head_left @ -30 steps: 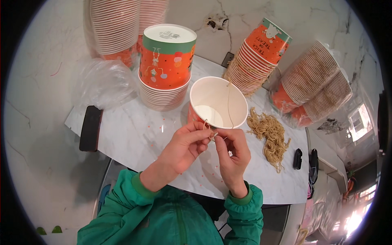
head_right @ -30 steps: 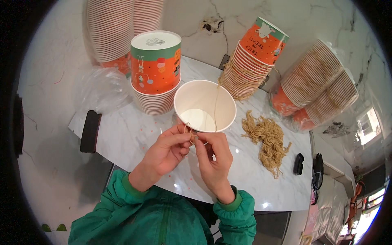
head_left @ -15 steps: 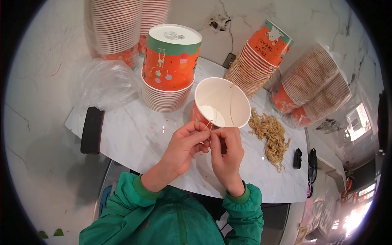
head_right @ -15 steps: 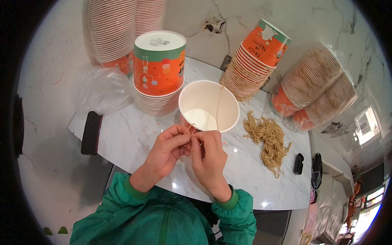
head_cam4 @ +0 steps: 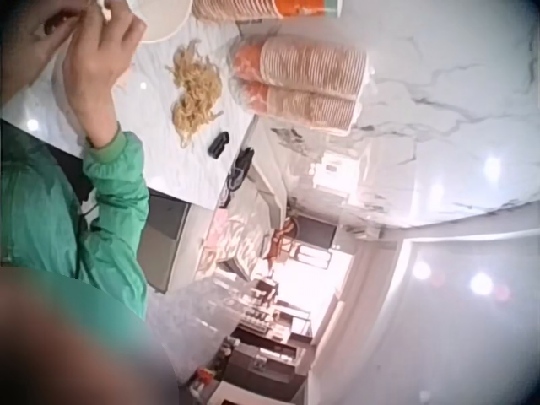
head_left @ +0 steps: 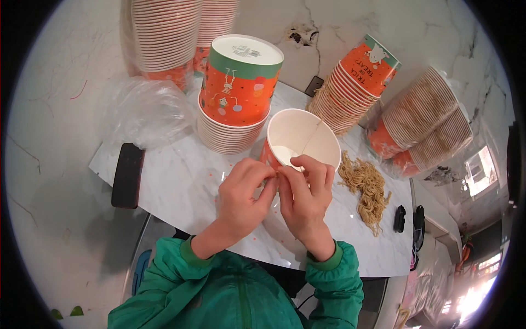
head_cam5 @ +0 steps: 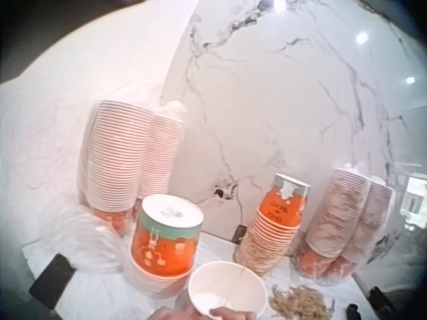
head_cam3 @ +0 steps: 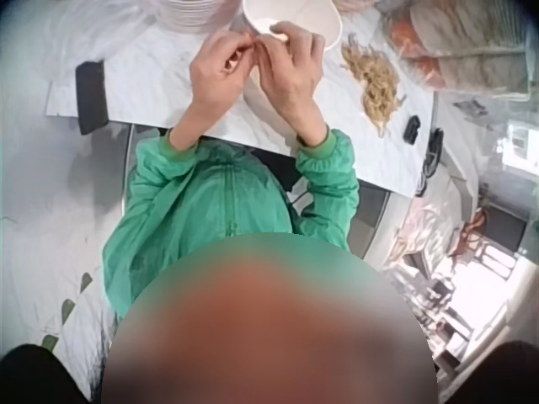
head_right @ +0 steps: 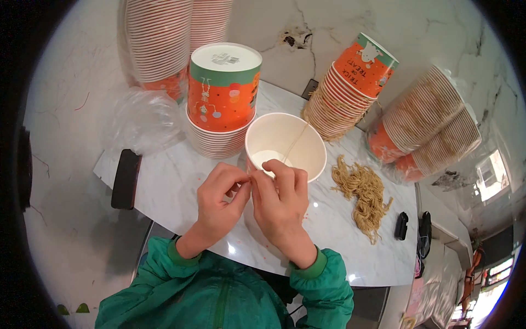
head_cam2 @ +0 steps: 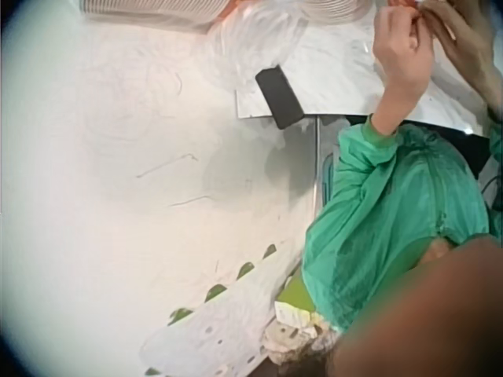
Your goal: Attaching thin elastic strings to festive paper cups by threading them through pre-punched holes.
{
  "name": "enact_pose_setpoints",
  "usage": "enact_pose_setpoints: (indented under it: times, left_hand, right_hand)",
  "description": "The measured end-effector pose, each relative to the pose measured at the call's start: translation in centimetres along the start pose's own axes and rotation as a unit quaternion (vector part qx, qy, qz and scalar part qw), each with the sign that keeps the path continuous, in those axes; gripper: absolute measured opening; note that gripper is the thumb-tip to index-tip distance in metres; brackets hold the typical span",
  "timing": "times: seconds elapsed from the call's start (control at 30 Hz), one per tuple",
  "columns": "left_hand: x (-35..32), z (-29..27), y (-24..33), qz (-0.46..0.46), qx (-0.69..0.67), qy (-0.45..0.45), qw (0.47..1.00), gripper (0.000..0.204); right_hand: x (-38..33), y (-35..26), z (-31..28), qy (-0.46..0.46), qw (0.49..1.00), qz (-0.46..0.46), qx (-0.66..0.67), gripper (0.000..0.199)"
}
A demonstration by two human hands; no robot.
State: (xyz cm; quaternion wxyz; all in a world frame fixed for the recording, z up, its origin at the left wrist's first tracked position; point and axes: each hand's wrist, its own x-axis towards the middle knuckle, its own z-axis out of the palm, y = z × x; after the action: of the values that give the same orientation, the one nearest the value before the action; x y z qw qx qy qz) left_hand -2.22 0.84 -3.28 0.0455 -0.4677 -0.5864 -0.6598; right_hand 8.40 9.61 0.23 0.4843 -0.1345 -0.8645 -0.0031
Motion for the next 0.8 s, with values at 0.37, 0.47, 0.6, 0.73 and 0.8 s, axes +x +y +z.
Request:
enact_pose_setpoints:
  times: [0.37, 0.47, 0.6, 0.73, 0.8]
  left_hand:
    - [0.9, -0.8, -0.2, 0.068, 0.031, 0.025, 0.997, 0.022]
    - [1.2, -0.7, -0.1, 0.065, 0.003, 0.015, 0.998, 0.023]
    - [1.7, -1.5, -0.3, 0.086, 0.001, -0.007, 0.996, 0.022]
    - [3.2, -1.8, -0.4, 0.154, 0.015, -0.037, 0.987, 0.023]
    - [4.1, -2.1, -0.6, 0.263, 0.033, -0.065, 0.962, 0.025]
  right_hand:
    - [1.5, 1.2, -0.1, -0.078, 0.992, 0.002, 0.094, 0.015]
    - [1.6, 1.4, -0.2, -0.102, 0.986, 0.025, 0.127, 0.014]
    - [2.0, 1.4, -0.5, -0.118, 0.983, 0.029, 0.138, 0.014]
    - [2.3, 2.4, -1.1, -0.144, 0.975, 0.022, 0.168, 0.014]
    - [2.7, 2.8, -1.4, -0.161, 0.970, 0.021, 0.179, 0.013]
